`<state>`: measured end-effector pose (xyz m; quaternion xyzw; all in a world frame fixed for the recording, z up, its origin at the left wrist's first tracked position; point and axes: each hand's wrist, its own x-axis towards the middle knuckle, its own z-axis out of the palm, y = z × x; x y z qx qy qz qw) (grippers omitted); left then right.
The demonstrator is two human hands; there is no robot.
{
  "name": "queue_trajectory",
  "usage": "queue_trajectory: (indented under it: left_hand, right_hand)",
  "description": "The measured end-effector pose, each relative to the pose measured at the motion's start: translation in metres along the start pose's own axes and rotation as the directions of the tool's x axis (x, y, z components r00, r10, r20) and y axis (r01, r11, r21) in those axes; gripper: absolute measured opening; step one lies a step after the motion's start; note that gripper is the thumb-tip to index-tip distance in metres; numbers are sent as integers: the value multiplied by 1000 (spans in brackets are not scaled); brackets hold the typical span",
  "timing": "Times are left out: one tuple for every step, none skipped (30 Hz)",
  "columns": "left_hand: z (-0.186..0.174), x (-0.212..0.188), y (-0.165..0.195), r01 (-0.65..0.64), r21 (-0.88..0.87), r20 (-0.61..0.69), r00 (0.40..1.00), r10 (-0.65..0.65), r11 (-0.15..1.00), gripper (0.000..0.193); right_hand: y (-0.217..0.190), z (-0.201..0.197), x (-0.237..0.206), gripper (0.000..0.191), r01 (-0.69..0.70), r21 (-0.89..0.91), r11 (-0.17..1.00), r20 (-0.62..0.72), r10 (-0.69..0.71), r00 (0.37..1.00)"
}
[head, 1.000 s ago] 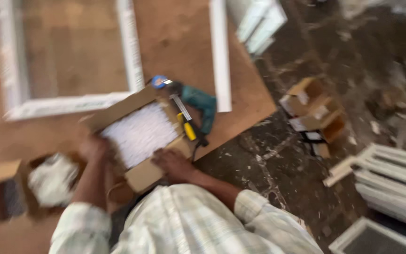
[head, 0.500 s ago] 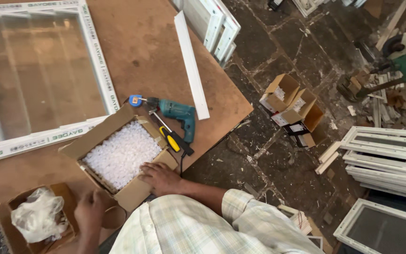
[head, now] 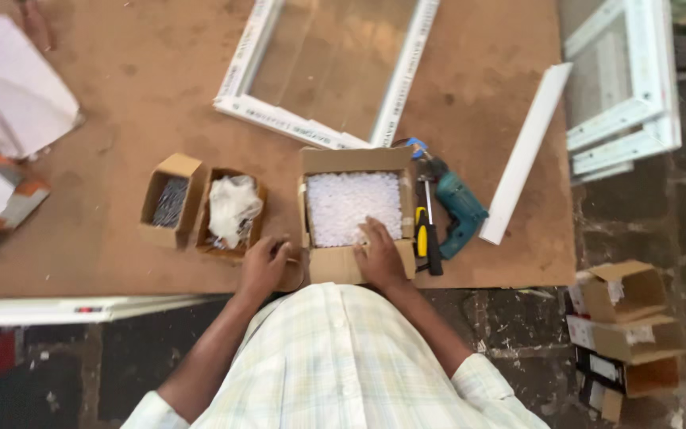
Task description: The person picks up a roll of masking tape, pulls out a length, and tears off pieces. They press the tape along the open top flaps of a cardboard box filled with white foam packing peanuts, sealing the flaps closed, then set the tape roll down on the workbench.
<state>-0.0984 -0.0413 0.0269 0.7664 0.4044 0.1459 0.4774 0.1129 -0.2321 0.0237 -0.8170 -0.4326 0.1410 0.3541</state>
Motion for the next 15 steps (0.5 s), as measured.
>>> queue_trajectory:
  left_hand:
    - [-6,-1,8,31,0,4,1000,-31,1000,26]
    - [-11,0,15,16,-29,-25,1000,-17,999,26]
    - [-16,0,21,3,-55,-50,999,-5,998,26]
    - [-21,-3,27,-13,-81,-70,998,7,997,26]
    - [-27,-5,32,-10,-152,-71,997,-1,988,26]
    - [-34,-8,38,-7,-222,-71,997,-9,975,25]
    - [-41,-9,44,-7,-291,-70,997,-14,957,25]
    - [-50,-9,51,27,-372,-56,997,-51,928,25]
    - [-62,-10,60,63,-448,-37,995,-89,892,26]
    - [-76,-11,69,98,-519,-15,992,-124,849,26]
    - [-92,-9,80,13,-553,-49,998,-49,833,25]
    - [-111,-8,93,-70,-583,-85,996,25,810,23]
    - [-130,-6,107,-137,-638,-107,990,88,758,25]
    - [-150,-5,123,-202,-688,-134,979,152,697,28]
    - [-171,-7,140,-228,-657,-177,973,146,719,29]
  right_hand:
    - [-3,-4,4,44,-22,10,1000,-7,22,1000]
    - [-5,-7,8,44,0,18,1000,-17,1,1000]
    - [-6,-10,11,43,16,28,999,-26,-15,1000]
    - [-7,-13,12,43,27,36,999,-39,-26,999]
    - [-7,-18,16,43,50,34,998,-65,-47,997]
    - [-9,-24,19,42,71,32,997,-92,-68,993]
    - [-13,-32,24,42,93,27,995,-121,-89,989]
    - [-18,-44,32,39,63,108,992,-151,-46,987]
    - [-26,-60,40,37,32,190,981,-176,2,984]
    - [-37,-81,46,35,-67,252,965,-188,116,975]
    - [-48,-105,54,33,-160,315,936,-193,228,954]
    - [-58,-133,62,45,55,606,793,-163,57,985]
    - [-67,-167,64,50,127,610,782,-208,4,978]
    - [-75,-195,63,55,165,679,716,-255,19,967]
    - [-78,-234,65,55,163,681,714,-255,23,967]
